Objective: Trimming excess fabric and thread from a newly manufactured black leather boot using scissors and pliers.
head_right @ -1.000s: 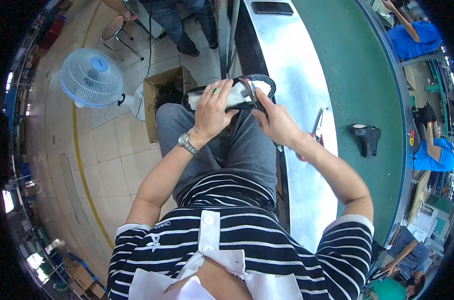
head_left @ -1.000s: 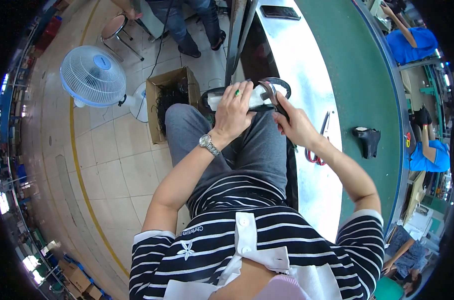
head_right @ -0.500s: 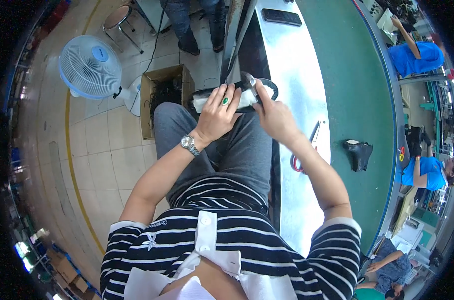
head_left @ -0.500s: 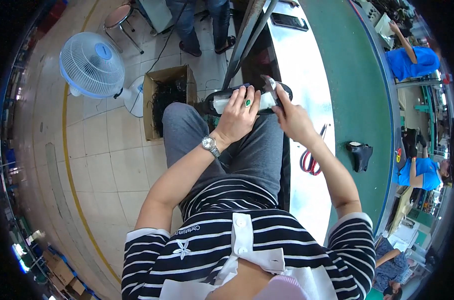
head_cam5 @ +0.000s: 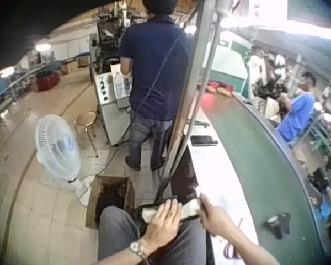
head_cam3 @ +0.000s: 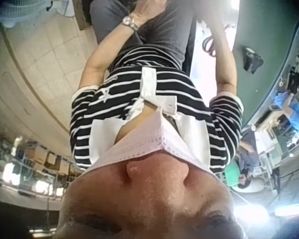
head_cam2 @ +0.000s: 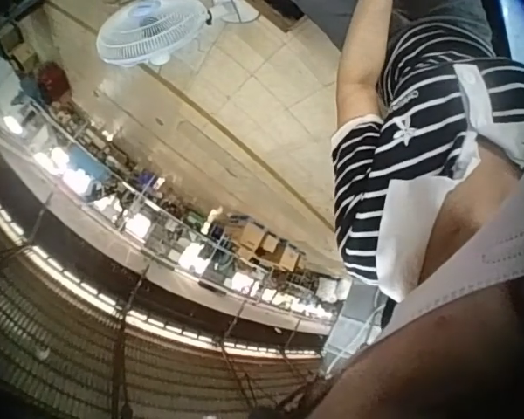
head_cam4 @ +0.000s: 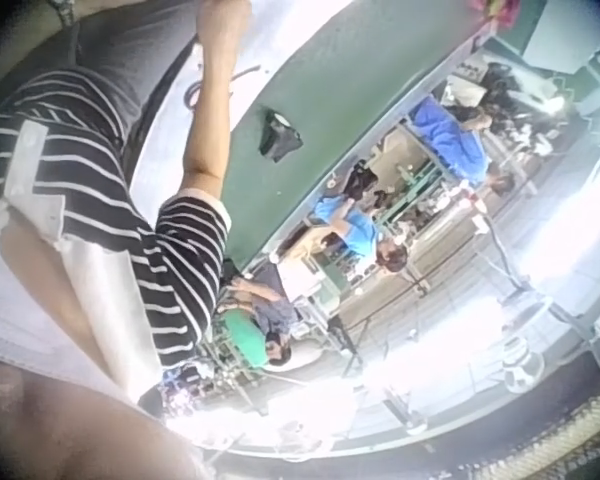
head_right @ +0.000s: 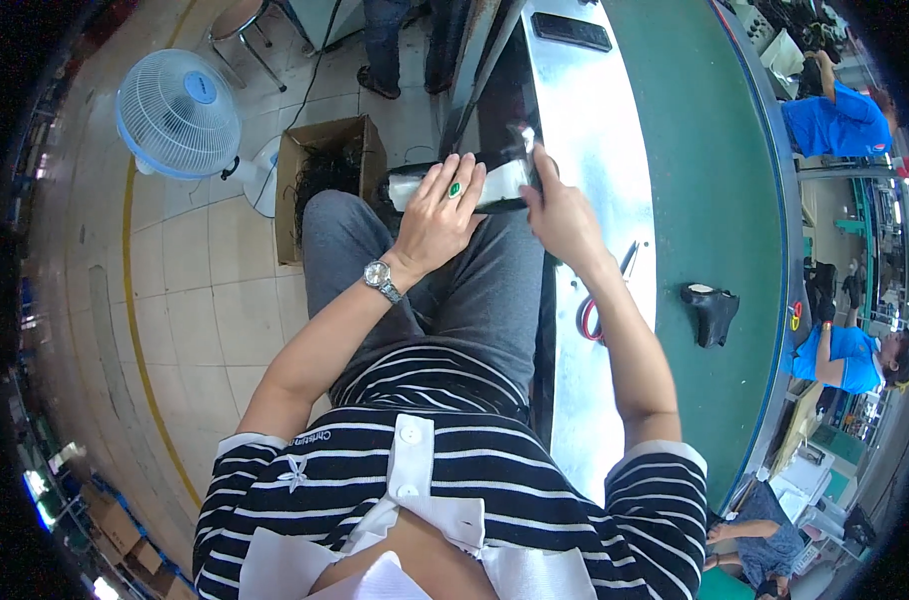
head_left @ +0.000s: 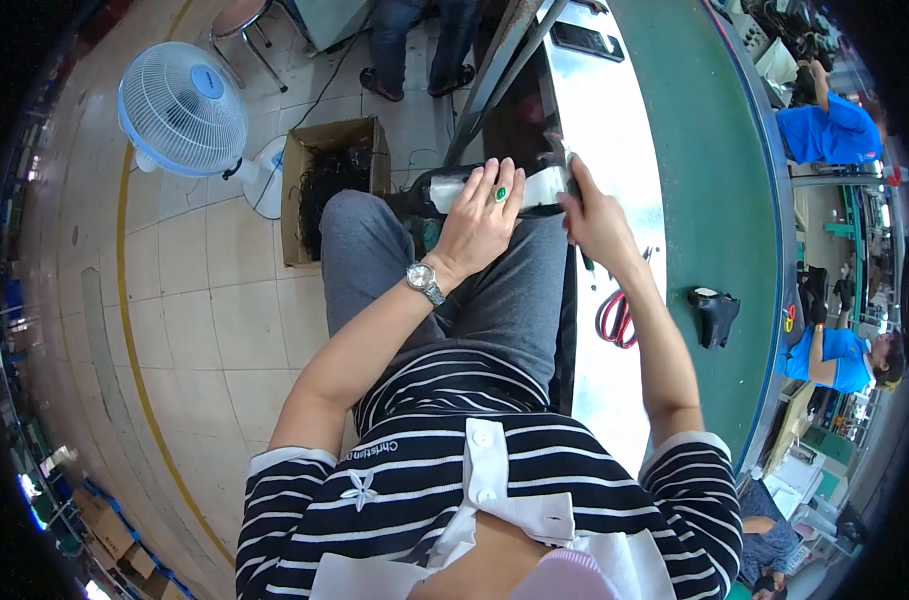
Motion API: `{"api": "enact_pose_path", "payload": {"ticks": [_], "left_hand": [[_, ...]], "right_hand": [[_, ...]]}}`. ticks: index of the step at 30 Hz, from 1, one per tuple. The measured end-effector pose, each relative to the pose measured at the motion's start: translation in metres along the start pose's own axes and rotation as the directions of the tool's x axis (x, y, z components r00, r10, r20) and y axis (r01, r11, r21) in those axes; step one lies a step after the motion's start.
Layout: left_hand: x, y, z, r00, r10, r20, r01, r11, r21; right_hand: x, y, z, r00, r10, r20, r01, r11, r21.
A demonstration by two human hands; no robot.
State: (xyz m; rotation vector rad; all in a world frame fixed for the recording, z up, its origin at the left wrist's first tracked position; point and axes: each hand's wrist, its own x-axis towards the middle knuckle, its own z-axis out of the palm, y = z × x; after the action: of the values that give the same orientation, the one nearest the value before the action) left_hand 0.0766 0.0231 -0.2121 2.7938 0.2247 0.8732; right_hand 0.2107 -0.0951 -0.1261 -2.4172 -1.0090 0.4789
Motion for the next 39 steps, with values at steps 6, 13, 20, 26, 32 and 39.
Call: {"api": "enact_pose_path", "payload": {"ticks": [6,13,20,26,32,39], "left_hand": [[-0.006,-0.001,0.001,0.999,-0.035,-0.034,0.035,0.999,-0.016],[-0.004,0.000,0.006,1.000,0.003,-0.007,-0.002,0.996,0.086],[-0.005,0.000,0.005,0.997,0.036,-0.064,-0.028,0.993,0.112],[-0.008,0.004,0.012,0.996,0.010,-0.092,-0.005,0.998,0.062],[-0.006,0.004,0.009,0.992,-0.068,-0.105,0.064,0.997,-0.034],[0.001,-0.013,-0.045,0.936,-0.287,0.203,0.237,0.942,0.239]], "right_hand": [[-0.009,-0.026,-0.010,1.000,0.016,0.007,-0.017,0.985,0.170],[-0.006,-0.016,-0.008,0.979,-0.183,0.093,0.196,0.968,-0.154],[-0.007,-0.025,0.003,0.971,-0.188,0.150,0.226,0.929,-0.294],[-0.013,-0.016,0.023,0.981,-0.158,0.115,0.190,0.902,-0.388],[-0.021,-0.031,0.026,0.962,-0.261,-0.075,0.224,0.919,-0.326],[-0.019,-0.046,0.017,0.969,-0.231,0.091,0.248,0.899,-0.361]]}}
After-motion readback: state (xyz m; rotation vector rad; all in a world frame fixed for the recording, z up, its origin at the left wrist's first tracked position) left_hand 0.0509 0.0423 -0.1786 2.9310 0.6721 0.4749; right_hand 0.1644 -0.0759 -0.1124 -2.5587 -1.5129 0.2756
